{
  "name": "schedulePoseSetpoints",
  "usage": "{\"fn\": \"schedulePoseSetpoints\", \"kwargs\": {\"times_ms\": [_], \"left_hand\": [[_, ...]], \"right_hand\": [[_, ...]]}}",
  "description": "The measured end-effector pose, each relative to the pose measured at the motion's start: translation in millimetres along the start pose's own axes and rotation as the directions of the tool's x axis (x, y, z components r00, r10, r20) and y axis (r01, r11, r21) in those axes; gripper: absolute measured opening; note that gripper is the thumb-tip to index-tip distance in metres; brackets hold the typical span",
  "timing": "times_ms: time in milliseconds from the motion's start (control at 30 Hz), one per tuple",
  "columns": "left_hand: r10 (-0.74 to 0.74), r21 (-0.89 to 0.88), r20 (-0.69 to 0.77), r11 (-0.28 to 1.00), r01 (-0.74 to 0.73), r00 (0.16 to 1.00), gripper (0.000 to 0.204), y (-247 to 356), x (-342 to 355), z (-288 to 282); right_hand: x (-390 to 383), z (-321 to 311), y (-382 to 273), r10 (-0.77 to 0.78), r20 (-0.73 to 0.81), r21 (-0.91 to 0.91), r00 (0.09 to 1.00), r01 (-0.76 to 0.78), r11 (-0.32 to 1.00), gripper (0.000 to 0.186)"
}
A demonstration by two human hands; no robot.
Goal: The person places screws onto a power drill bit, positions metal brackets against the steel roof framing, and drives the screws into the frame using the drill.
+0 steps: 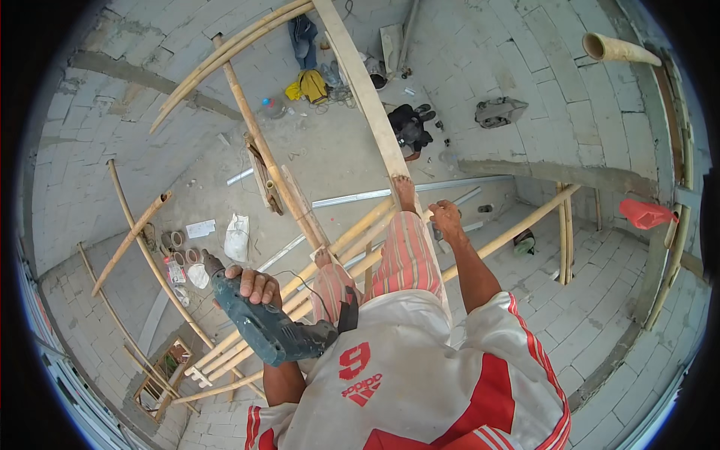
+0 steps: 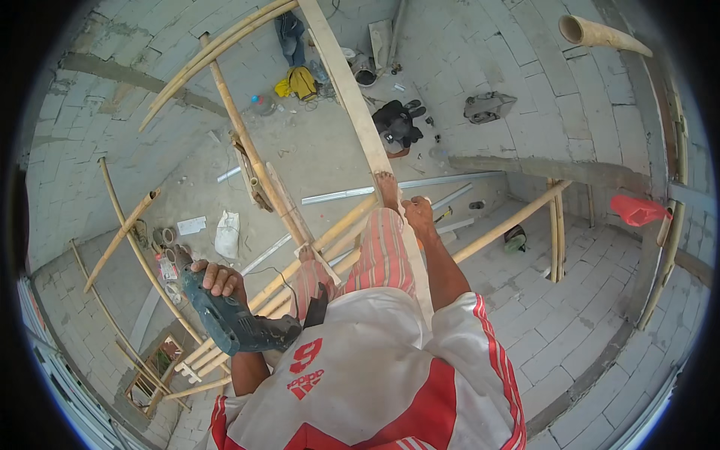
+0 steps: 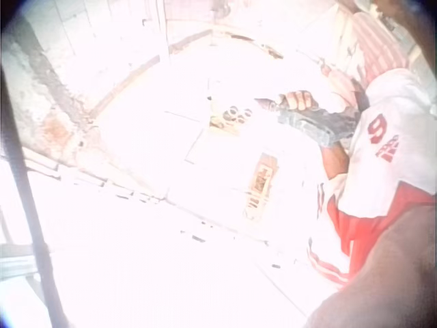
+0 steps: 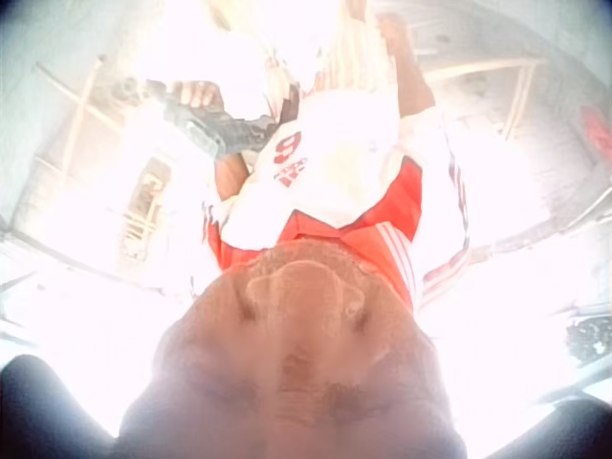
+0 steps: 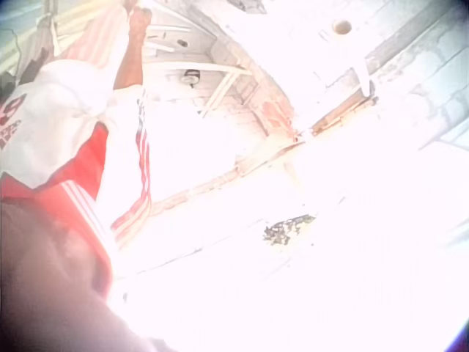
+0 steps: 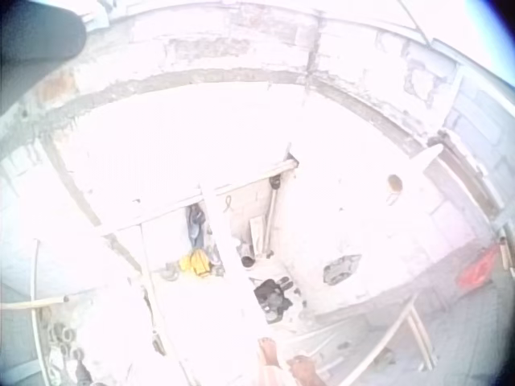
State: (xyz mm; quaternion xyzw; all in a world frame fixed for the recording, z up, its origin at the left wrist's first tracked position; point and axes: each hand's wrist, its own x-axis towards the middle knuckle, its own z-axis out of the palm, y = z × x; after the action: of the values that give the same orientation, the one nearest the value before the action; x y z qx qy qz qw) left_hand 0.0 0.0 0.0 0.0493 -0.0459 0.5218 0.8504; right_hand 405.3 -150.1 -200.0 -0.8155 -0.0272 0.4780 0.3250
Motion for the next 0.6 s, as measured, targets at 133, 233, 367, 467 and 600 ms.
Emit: {"fn": "schedulePoseSetpoints", "kwargs": {"times_ms": [133, 233, 367, 467, 600], "left_hand": [[0.009, 0.058, -0.039, 0.998, -0.007, 0.999, 0.059, -3, 3, 24], [-0.001, 0.049, -0.020, 0.999, 0.002, 1.000, 0.071, -2, 13, -11], [0.026, 0.053, 0.059, 0.998, -0.029, 0.998, 0.078, -10, 13, -22], [0.000, 0.040, 0.030, 0.999, -0.001, 1.000, 0.080, -14, 22, -18], [-0.018, 0.115, -0.030, 0.993, 0.021, 0.999, 0.078, -10, 37, 1]], "right_hand": [[29, -4, 48, -0.106, -0.035, -0.131, 0.994, 0.100, 0.986, 0.056], [27, 14, 21, -0.044, -0.034, -0.001, 0.998, 0.044, 0.999, 0.052], [28, 31, -3, -0.174, 0.083, 0.109, 0.981, 0.165, 0.980, 0.047], [-7, 27, -62, -0.402, 0.166, -0.056, 0.901, 0.415, 0.908, 0.046], [4, 33, -94, -0.325, 0.133, 0.226, 0.936, 0.291, 0.930, 0.048]]}}
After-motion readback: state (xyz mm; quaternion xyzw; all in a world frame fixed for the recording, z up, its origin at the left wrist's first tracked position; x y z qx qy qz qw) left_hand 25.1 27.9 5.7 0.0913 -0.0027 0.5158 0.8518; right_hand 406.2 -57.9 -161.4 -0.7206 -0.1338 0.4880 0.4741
